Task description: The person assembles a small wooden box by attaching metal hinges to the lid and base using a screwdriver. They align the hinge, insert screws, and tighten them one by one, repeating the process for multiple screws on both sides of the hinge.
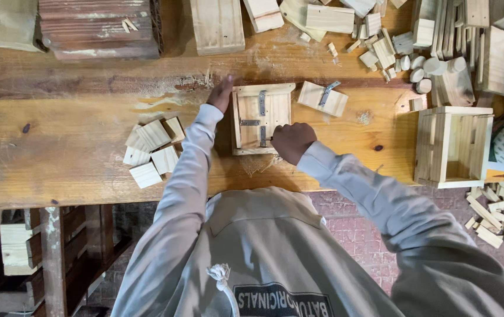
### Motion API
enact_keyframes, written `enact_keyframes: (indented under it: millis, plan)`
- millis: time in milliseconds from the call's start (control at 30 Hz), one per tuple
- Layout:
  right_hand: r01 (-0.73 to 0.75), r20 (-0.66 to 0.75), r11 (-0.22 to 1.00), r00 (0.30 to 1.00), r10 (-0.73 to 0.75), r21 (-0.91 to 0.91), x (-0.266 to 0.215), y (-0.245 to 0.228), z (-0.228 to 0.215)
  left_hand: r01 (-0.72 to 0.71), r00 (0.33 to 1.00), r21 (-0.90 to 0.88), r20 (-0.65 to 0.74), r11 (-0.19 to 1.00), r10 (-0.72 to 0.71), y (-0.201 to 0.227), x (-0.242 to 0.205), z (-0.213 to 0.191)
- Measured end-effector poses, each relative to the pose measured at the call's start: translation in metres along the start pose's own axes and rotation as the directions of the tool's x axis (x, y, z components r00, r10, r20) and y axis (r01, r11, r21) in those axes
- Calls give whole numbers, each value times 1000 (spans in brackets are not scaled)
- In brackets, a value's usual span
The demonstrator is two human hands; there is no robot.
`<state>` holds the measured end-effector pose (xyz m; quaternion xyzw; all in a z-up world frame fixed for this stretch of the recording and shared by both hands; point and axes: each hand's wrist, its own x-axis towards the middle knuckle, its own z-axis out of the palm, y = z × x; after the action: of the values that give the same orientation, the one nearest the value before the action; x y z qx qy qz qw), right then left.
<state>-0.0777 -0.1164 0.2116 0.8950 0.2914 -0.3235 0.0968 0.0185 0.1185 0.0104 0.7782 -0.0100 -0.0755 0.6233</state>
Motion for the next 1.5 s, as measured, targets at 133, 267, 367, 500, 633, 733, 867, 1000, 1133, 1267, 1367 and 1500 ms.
enact_keyframes:
  millis: [133, 267, 367, 500, 633, 733, 867, 1000, 1133, 1267, 1367, 1500]
  plan:
    - [23, -62, 1000, 998, -22, 20, -1, 0, 1, 355, 929, 51, 92, 933, -359, -27, 6, 4]
    - [3, -44, 997, 999, 1, 77, -4, 2, -6, 351, 932, 43, 81, 936, -353, 19, -5, -6]
    - [-28, -71, 997, 997, 33, 69, 8, 12, -3, 342, 939, 6, 22, 940, -343, 39, -46, -21]
    - [-61, -96, 993, 993, 71, 98, 12, 27, -17, 442, 897, 84, -8, 893, -443, 41, -92, -28]
    - [10, -191, 996, 981, -26, -87, 19, 44, -21, 614, 783, 140, 12, 776, -622, 20, -127, -26]
    - [130, -236, 960, 953, -190, -249, 33, 54, -17, 658, 736, 182, 53, 731, -675, 51, -142, -21]
    - [263, -185, 899, 921, -342, -350, 51, 54, -3, 460, 882, -99, -63, 882, -467, 56, -139, -8]
    - [311, -140, 802, 890, -434, -509, 68, 50, 0, 196, 956, -191, -183, 962, -231, 52, -128, 18]
    - [265, -77, 889, 946, -314, -373, 89, 44, -2, 78, 954, -386, -238, 919, -181, 4, -121, 41]
    - [149, -21, 960, 987, -158, -236, 100, 49, 7, 56, 949, -468, -250, 882, -193, 1, -119, 47]
    - [-79, 21, 996, 997, 79, -38, 111, 53, 17, 72, 948, -478, -241, 876, -209, 9, -123, 45]
    - [-300, 128, 953, 948, 293, 38, 149, 70, 25, 84, 941, -411, -268, 908, -208, 41, -120, 29]
